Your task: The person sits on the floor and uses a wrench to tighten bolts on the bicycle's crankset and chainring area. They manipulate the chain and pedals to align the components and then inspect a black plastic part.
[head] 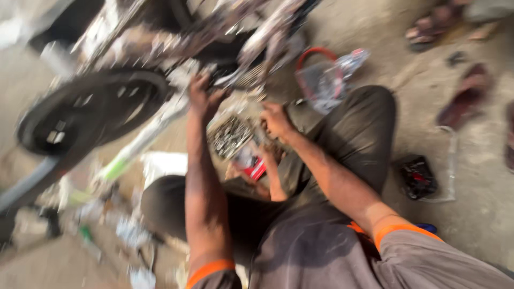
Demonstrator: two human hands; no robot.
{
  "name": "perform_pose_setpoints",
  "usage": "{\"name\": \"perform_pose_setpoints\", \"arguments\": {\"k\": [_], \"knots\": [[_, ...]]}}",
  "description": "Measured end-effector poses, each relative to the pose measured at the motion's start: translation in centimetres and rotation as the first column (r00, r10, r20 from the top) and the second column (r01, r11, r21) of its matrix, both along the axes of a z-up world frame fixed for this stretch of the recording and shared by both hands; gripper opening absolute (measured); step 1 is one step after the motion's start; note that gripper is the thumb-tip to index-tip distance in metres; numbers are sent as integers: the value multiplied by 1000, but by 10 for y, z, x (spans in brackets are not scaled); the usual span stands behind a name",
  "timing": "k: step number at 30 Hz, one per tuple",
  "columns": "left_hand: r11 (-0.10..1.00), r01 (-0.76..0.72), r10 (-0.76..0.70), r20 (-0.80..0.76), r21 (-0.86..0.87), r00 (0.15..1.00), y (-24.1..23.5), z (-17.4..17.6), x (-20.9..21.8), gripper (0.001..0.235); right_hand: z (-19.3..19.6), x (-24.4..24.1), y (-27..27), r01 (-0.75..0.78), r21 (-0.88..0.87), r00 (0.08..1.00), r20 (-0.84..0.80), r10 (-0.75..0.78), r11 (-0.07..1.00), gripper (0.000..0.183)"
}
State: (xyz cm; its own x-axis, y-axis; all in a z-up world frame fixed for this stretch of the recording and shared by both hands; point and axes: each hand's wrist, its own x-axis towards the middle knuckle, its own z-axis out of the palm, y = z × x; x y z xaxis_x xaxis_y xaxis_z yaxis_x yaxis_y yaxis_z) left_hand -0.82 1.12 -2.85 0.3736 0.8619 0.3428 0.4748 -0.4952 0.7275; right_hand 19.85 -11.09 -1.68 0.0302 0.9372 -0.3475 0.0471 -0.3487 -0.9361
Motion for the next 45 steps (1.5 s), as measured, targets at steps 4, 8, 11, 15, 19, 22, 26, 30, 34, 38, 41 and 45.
{"name": "perform_pose_setpoints", "arguments": {"k": [4, 8, 11, 15, 19, 22, 26, 30, 34, 38, 41, 45], "knots": [[988, -52, 57, 34, -147, 998, -9, -1, 0, 48, -46, -16, 8, 90, -96, 996, 3, -90, 991, 35], [972, -105, 87, -93, -209, 992, -8, 15, 0, 50, -84, -32, 47, 100, 610, 967, 125, -220, 786, 40], [951, -147, 139, -51, -273, 989, -5, 6, 8, 58, -97, -54, 58, 200, 340, 961, 115, -252, 919, 13], [987, -139, 133, -70, -78, 989, -3, -14, 2, 68, -104, -88, 64, 335, 51, 875, -387, -291, 941, 23], [981, -159, 147, -103, -115, 984, -6, -6, 3, 77, -128, -119, 54, 387, 215, 897, -314, -312, 896, 37], [957, -184, 150, -159, -225, 976, -6, 9, 3, 77, -139, -122, 56, 392, 240, 891, -341, -301, 888, 31], [950, -156, 145, -61, -269, 988, -7, -5, 3, 81, -128, -88, 58, 119, 28, 952, -288, -106, 992, 32], [977, -116, 123, 28, -178, 992, -6, -25, 0, 65, -139, -83, 66, 115, 31, 891, -444, -90, 993, 21], [956, -185, 153, -150, -227, 977, -4, -8, 4, 75, -131, -87, 64, 113, 126, 936, -347, -63, 986, 27], [951, -157, 143, -74, -266, 987, -8, 3, 3, 74, -108, -78, 65, 15, 94, 972, -235, 8, 996, 31], [953, -157, 142, -79, -259, 987, -9, 8, 5, 68, -91, -48, 85, 55, -364, 909, -366, -197, 930, 17], [924, -155, 130, -93, -351, 987, -9, 21, 4, 76, -54, 36, 143, -580, -168, 722, -560, 408, 797, 28]]}}
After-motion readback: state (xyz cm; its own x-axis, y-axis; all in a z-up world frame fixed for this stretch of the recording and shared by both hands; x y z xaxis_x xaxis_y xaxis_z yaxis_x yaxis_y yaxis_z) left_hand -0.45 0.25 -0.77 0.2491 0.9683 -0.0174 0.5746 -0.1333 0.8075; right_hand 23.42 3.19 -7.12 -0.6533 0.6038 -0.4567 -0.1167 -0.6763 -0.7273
